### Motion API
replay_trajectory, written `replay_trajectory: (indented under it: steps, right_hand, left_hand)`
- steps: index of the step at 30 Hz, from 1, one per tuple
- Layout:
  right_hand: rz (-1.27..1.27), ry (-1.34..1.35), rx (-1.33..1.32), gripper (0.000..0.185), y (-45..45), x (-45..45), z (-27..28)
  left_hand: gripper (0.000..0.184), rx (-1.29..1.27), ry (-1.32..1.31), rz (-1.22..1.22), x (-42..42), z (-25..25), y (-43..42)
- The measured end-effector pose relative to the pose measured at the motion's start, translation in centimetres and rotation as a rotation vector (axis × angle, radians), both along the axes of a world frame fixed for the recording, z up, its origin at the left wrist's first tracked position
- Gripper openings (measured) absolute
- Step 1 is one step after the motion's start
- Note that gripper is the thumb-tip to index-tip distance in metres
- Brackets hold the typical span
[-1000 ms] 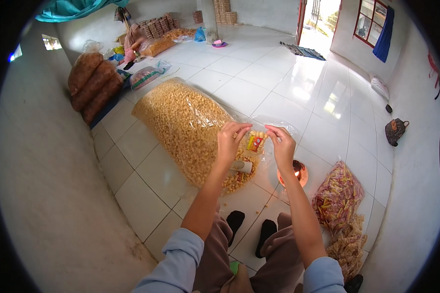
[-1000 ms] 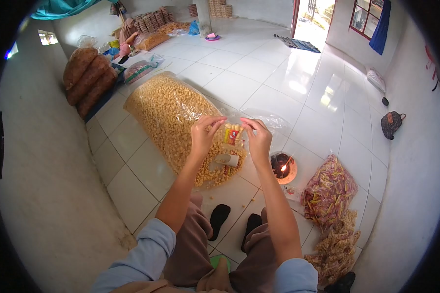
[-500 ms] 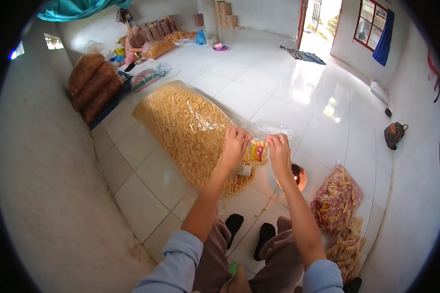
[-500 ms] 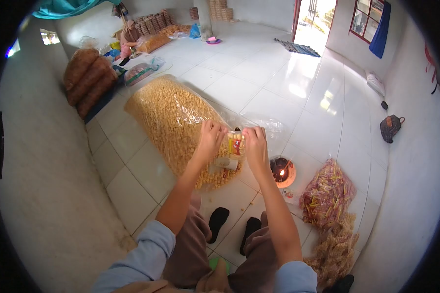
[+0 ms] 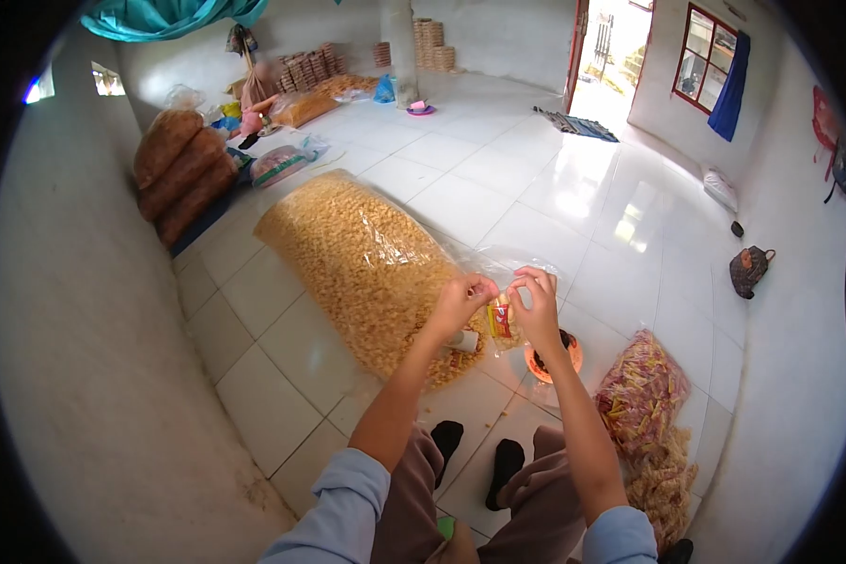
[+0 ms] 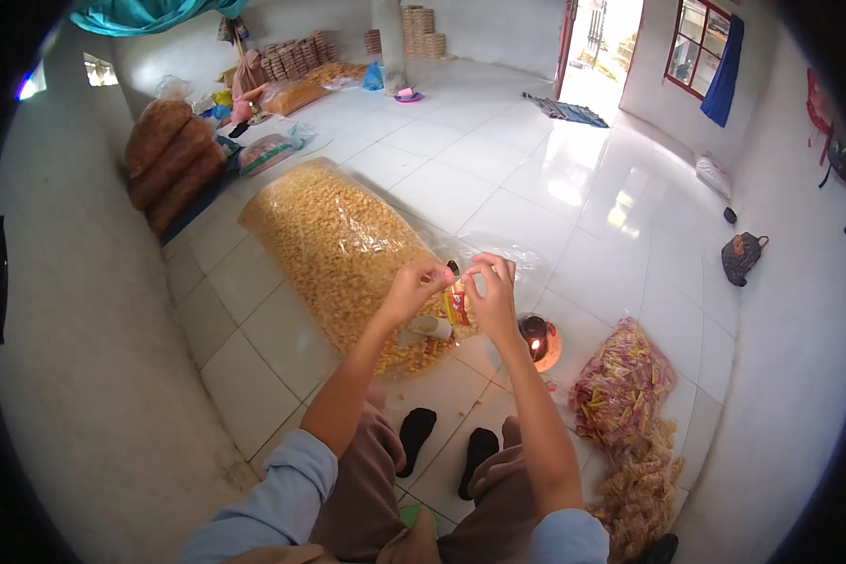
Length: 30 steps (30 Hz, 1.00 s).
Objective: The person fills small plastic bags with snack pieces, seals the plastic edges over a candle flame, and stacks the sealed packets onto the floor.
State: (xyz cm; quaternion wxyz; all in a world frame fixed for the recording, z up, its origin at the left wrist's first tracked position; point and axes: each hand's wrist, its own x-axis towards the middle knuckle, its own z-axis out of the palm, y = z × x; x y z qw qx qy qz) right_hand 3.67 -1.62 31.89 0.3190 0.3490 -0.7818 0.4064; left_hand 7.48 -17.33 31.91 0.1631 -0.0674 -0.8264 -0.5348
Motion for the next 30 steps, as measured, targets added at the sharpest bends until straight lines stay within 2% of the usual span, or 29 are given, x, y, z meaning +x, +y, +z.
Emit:
replay_trajectory:
  steps: [1, 3, 4, 6, 8, 11, 14, 17, 20, 24, 30]
  right_hand:
    - [-0.007, 0.008, 0.004, 0.009, 0.5, -0.2, -0.3]
    - [0.256, -0.603, -0.152, 0.011, 1.8, -0.2, -0.6]
    - [0.243, -0.593, -0.149, 0.011, 2.5, 0.1, -0.5]
    - [0.401, -0.888, -0.356, 0.015, 4.1, 0.9, -0.1]
    - [0.318, -0.881, -0.382, 0.017, 5.6, 2.2, 0.2]
    - [0.266, -0.971, -0.693, 0.018, 8.9, 3.1, -1.2]
    - [0.207, -0.925, -0.868, 0.017, 12.6, 3.8, -1.9]
    - [0.091, -0.923, -0.851, 0.016, 16.2, 3.7, -2.8]
    - [0.008, -0.939, -0.807, 0.016, 18.4, 3.6, -4.1]
    - [-0.023, -1.055, -0.829, 0.019, 19.2, 2.9, -9.1]
    - [-0.077, -1.312, -0.938, 0.02, 17.9, 1.6, -20.9]
  left_hand:
    - [0.018, 0.057, -0.088, -0.052, -0.1, -0.2, 0.1]
    - [0.016, 0.132, -0.112, -0.099, -0.3, -0.6, 0.8]
    - [0.014, 0.202, -0.146, -0.139, -0.3, -0.8, 1.3]
    - [0.014, 0.207, -0.106, -0.201, -0.3, -1.0, 2.4]
    - [0.015, 0.207, -0.063, -0.271, -0.3, -0.9, 4.2]
    - [0.015, 0.201, -0.074, -0.325, -1.0, -0.7, 7.9]
    - [0.014, 0.204, -0.096, -0.404, -2.4, -1.6, 12.2]
    - [0.013, 0.078, -0.186, -0.414, -2.9, -1.4, 15.4]
    - [0.015, 0.085, -0.323, -0.478, -3.6, -2.3, 17.2]
    - [0.018, 0.171, -0.446, -0.554, -5.2, -8.4, 17.7]
    - [0.019, 0.339, -0.774, -0.452, -5.4, -21.0, 16.7]
